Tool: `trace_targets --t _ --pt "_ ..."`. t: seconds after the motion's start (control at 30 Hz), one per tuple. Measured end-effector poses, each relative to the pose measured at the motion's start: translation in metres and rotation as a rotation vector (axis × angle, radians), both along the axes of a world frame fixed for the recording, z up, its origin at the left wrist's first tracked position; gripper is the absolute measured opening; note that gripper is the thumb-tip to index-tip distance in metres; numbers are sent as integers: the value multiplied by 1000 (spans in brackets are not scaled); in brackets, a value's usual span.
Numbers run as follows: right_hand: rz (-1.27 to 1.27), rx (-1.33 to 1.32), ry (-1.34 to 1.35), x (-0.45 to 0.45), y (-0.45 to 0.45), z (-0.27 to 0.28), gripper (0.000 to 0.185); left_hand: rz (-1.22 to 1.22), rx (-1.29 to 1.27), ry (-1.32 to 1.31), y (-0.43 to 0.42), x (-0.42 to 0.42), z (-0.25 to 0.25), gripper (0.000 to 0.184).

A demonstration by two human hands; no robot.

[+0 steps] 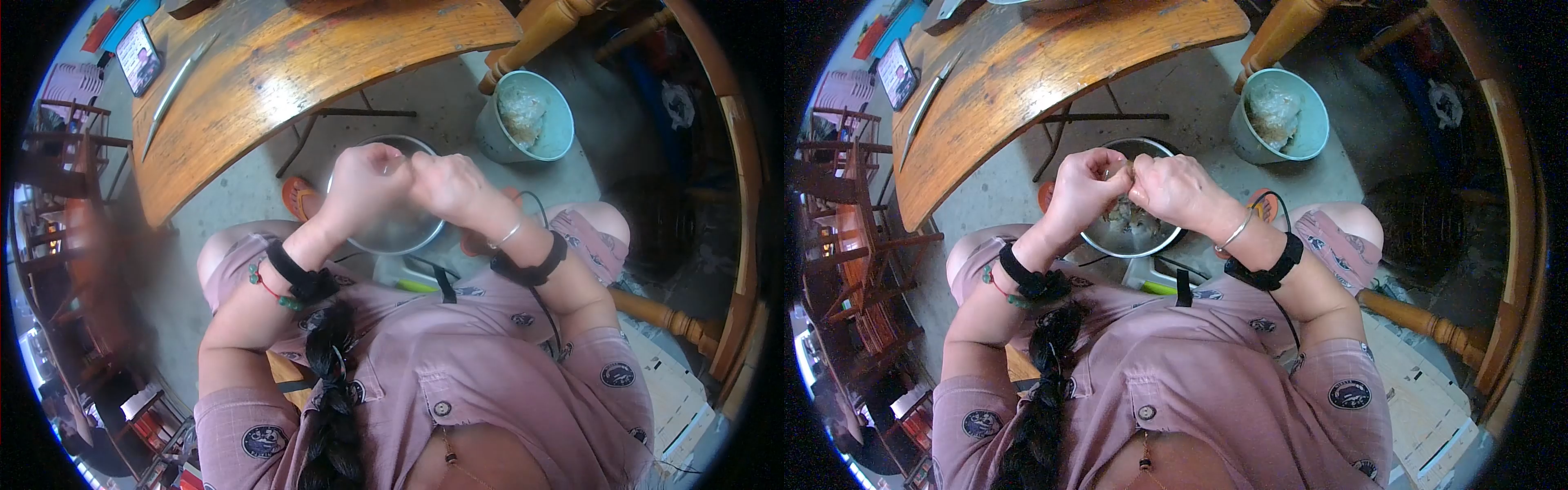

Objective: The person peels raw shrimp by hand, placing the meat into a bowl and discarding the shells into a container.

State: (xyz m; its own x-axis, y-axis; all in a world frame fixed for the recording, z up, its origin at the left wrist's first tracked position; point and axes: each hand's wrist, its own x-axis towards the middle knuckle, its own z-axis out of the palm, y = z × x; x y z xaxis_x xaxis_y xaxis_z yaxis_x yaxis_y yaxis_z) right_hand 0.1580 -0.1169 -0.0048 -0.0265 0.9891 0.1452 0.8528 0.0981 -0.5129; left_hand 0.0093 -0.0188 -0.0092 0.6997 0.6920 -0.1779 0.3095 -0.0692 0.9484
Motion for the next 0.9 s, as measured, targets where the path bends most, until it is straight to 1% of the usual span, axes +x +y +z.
trace_targets --t 0.07,0.13,0.2,0.27,0.3,0.37,0.4,0.43,0.47,0.5,0.53,0.6,0.73,0.83,0.9 --pt "-1 -4 97 2 0 3 25 -7 34 -2 -1 0 3 15" --pt "-2 16 103 6 -1 4 26 -14 68 -2 -1 0 7 15" --pt "-6 37 109 8 -2 7 27 -102 61 38 0 -2 11 15" --pt "-1 26 -11 8 -3 11 24 -123 26 25 2 -1 11 15" --pt "-2 26 -10 8 -3 10 24 -141 -10 11 4 -1 10 16" --pt "33 173 -50 9 -4 8 19 -133 -48 -30 12 0 -3 16" --pt "33 174 -50 10 -3 8 19 -123 -87 -71 13 1 2 17" --pt "62 210 -106 12 -1 9 17 -122 -88 -71 12 1 6 17" --pt "92 246 -162 12 0 10 16 -90 -284 -103 12 0 11 17" --pt "94 246 -159 12 0 9 16 -54 -480 -134 11 0 18 17" --pt "122 245 -155 12 0 8 16 -52 -479 -133 13 -1 17 17" --pt "154 244 -150 11 1 5 16 -71 -479 -35 17 -4 13 14" --pt "182 240 -166 8 2 0 16 -62 -474 -8 18 -7 5 12" --pt "163 230 -147 5 1 3 15 -48 -399 14 15 -5 7 10" --pt "147 228 -129 3 2 4 15 -51 -305 15 11 -4 10 11"
